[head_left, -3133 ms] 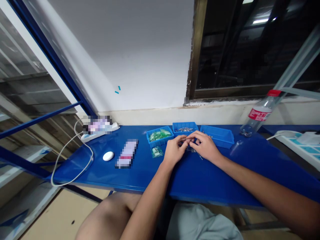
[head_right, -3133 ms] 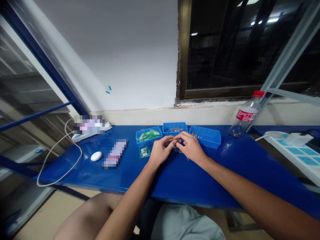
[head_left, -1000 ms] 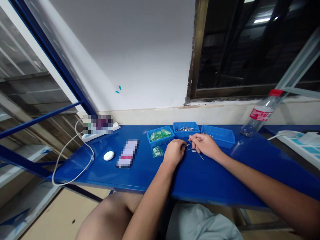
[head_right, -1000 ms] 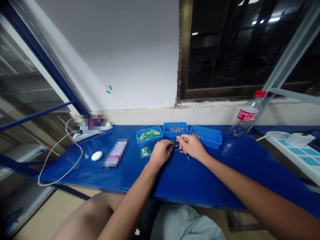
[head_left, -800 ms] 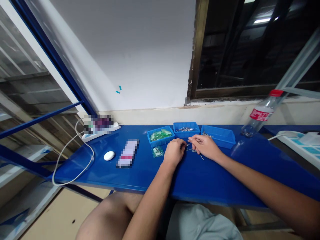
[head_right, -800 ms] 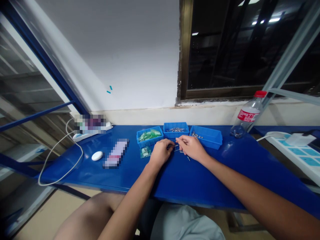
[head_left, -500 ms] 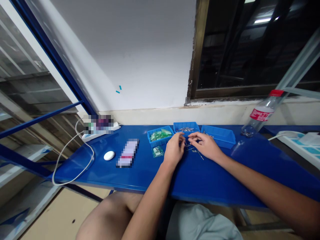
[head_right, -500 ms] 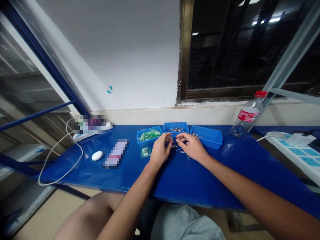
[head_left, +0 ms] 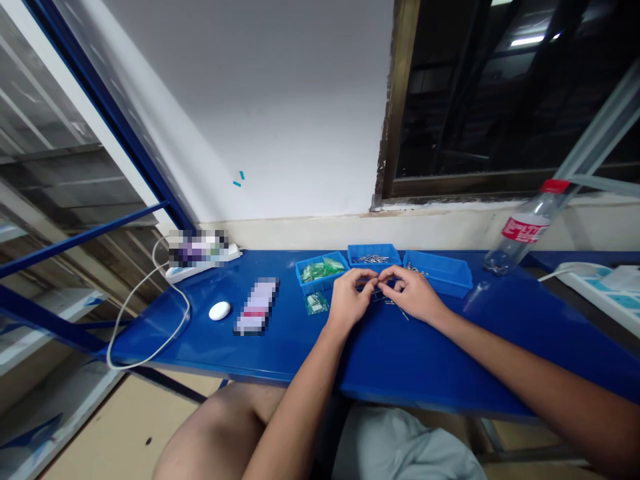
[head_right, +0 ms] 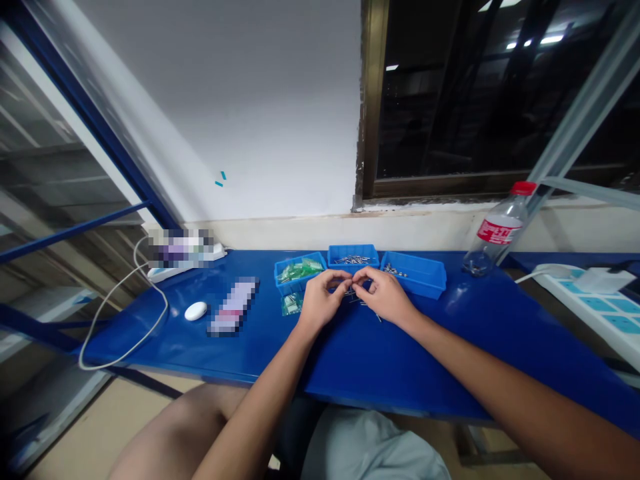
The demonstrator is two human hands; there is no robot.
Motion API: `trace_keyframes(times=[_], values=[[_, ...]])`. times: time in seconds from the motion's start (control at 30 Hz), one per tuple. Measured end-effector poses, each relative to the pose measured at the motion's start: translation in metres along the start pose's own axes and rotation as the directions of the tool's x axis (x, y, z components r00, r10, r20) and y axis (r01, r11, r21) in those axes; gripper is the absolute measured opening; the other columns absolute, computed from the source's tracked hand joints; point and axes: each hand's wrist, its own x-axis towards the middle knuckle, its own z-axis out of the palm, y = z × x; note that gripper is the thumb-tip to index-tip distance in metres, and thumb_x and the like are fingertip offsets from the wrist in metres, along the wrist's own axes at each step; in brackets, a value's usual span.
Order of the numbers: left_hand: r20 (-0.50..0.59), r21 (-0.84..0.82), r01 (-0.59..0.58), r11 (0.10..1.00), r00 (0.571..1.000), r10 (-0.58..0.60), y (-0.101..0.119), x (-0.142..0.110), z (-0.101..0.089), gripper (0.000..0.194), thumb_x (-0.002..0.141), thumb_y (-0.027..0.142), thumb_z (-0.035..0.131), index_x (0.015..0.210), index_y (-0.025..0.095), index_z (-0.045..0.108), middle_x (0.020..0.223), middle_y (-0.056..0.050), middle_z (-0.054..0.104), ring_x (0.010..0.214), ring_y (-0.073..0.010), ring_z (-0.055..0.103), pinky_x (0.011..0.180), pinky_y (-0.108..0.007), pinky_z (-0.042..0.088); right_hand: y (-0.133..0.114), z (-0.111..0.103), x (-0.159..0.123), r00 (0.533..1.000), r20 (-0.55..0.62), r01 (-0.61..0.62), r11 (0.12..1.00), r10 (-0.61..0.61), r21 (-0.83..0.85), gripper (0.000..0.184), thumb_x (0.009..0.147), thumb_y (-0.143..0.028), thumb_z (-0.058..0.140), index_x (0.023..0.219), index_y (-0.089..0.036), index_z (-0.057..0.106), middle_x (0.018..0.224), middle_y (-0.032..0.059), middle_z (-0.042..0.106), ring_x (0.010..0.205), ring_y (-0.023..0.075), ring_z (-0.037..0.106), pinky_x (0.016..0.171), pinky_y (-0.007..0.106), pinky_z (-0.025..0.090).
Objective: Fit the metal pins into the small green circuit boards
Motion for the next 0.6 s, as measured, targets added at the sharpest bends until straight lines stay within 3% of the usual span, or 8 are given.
trace_keyframes(times=[0.13,0.23,0.33,0.5,0.6], values=[[0.039,-0.124,0.065,0.990,0.997,-0.061,-0.003,0.001,0.001,0.011,0.093,0.020,0.070,0.101,0.017,0.076,0.104,-0.007,0.080,0.090,-0.0193,0.077,0.087,-0.032,0.064,0.004,0.003,-0.001,0.999,0.018,-0.034,0.996,0.032,0.083,0.014,0.087,-0.034,0.067,0.095,-0.023,0.063,0.087,0.0009,0.071,0.047,0.0095,0.047,0.046,0.026,0.038],[0.045,-0.142,0.056,0.988,0.998,-0.050,-0.002,0.001,0.001,0.015,0.093,0.024,0.071,0.106,0.017,0.076,0.109,-0.009,0.078,0.095,-0.0197,0.077,0.086,-0.031,0.064,0.004,0.006,-0.001,1.000,0.020,-0.018,0.987,0.015,0.159,0.022,0.084,-0.030,0.068,0.103,-0.023,0.060,0.087,0.0010,0.068,0.056,0.0119,0.054,0.050,0.025,0.043],[0.006,-0.052,0.003,0.999,1.000,-0.003,0.002,0.001,-0.001,0.024,0.093,0.030,0.072,0.115,0.019,0.075,0.117,-0.010,0.075,0.096,-0.0191,0.075,0.081,-0.029,0.063,-0.001,0.006,-0.001,1.000,0.009,0.007,0.979,-0.009,0.206,0.033,0.083,-0.028,0.067,0.116,-0.023,0.059,0.088,0.0016,0.067,0.066,0.0149,0.060,0.056,0.026,0.048],[0.064,-0.006,0.121,0.993,0.991,-0.121,0.008,-0.002,-0.003,0.040,0.099,0.043,0.064,0.131,0.019,0.069,0.087,-0.004,0.079,0.074,-0.0179,0.075,0.073,-0.029,0.062,-0.006,-0.002,-0.001,0.998,-0.058,-0.008,0.998,0.012,0.070,0.020,0.088,-0.031,0.064,0.105,-0.022,0.068,0.080,0.0007,0.067,0.055,0.0127,0.053,0.051,0.026,0.042],[0.105,-0.065,0.169,0.983,0.981,-0.162,0.005,-0.004,0.000,0.042,0.097,0.045,0.068,0.127,0.017,0.071,0.095,-0.008,0.082,0.082,-0.0216,0.079,0.081,-0.033,0.065,-0.007,-0.005,-0.001,0.998,-0.063,0.019,1.000,-0.019,0.002,0.014,0.087,-0.029,0.065,0.097,-0.022,0.072,0.083,0.0016,0.070,0.057,0.0134,0.055,0.055,0.028,0.045]])
